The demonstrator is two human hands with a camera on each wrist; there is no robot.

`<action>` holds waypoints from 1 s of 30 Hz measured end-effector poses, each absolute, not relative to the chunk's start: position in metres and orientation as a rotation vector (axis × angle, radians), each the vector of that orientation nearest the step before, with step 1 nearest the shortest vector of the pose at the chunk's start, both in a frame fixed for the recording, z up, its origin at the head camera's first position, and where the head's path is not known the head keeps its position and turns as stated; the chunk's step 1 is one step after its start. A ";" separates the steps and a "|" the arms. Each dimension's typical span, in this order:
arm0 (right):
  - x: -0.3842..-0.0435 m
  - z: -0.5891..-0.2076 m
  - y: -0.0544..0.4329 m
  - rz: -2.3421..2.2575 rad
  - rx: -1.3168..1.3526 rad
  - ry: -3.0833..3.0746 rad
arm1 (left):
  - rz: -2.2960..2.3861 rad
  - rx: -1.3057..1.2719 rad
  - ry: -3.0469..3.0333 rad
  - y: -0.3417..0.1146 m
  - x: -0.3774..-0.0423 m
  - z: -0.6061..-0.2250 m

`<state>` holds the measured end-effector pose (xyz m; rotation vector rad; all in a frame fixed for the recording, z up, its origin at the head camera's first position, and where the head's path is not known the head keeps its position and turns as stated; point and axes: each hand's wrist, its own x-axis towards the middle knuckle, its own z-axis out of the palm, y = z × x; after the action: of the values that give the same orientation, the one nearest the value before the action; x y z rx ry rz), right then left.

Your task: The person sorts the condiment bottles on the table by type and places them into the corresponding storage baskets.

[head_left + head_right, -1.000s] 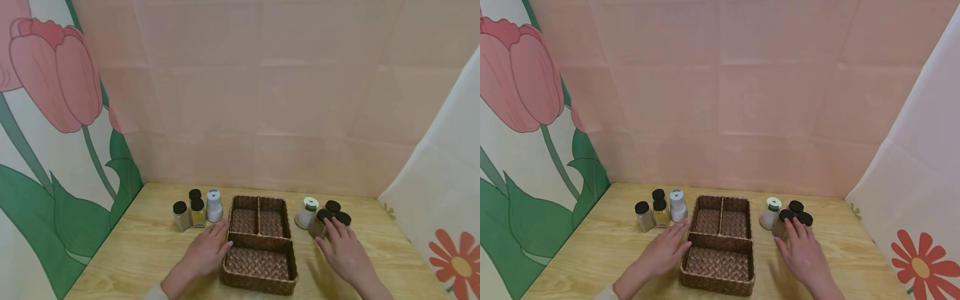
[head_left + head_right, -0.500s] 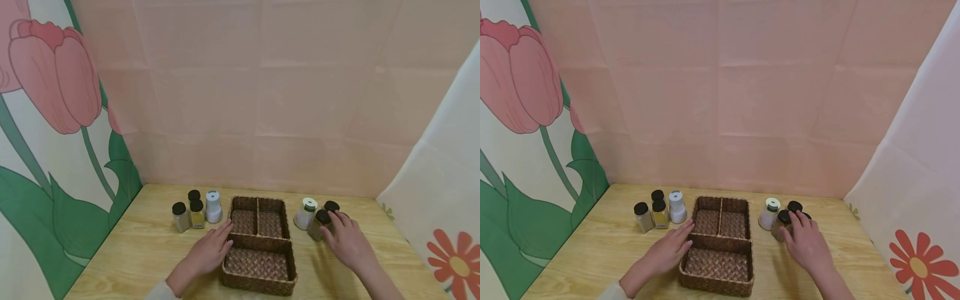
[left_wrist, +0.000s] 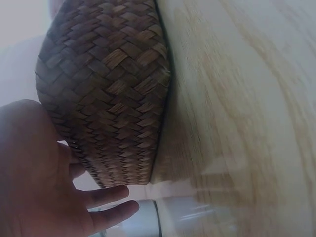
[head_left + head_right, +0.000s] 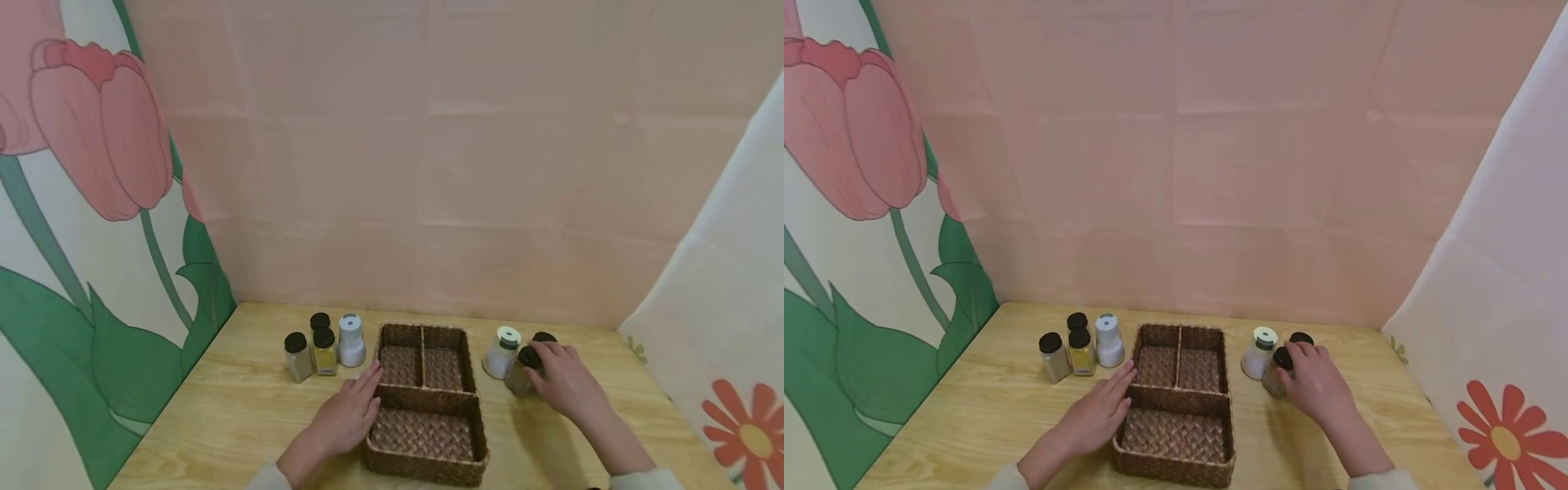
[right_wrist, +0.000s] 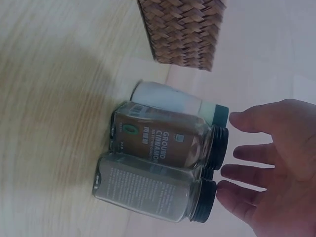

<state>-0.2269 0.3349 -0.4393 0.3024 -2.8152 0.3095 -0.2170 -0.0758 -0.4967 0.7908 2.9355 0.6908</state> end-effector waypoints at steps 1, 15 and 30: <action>-0.228 -0.439 0.335 0.302 0.305 -2.824 | 0.691 0.789 2.935 -0.076 -0.216 -0.496; -0.249 -0.435 0.330 0.083 0.366 -2.901 | 0.661 0.786 2.937 -0.074 -0.214 -0.496; -0.267 -0.431 0.337 0.109 0.419 -2.995 | 0.685 0.801 2.912 -0.074 -0.213 -0.494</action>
<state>-0.2672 0.3375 -0.4308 0.4193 -2.9954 0.1090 -0.2131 -0.0744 -0.4941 0.8010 2.9117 0.6850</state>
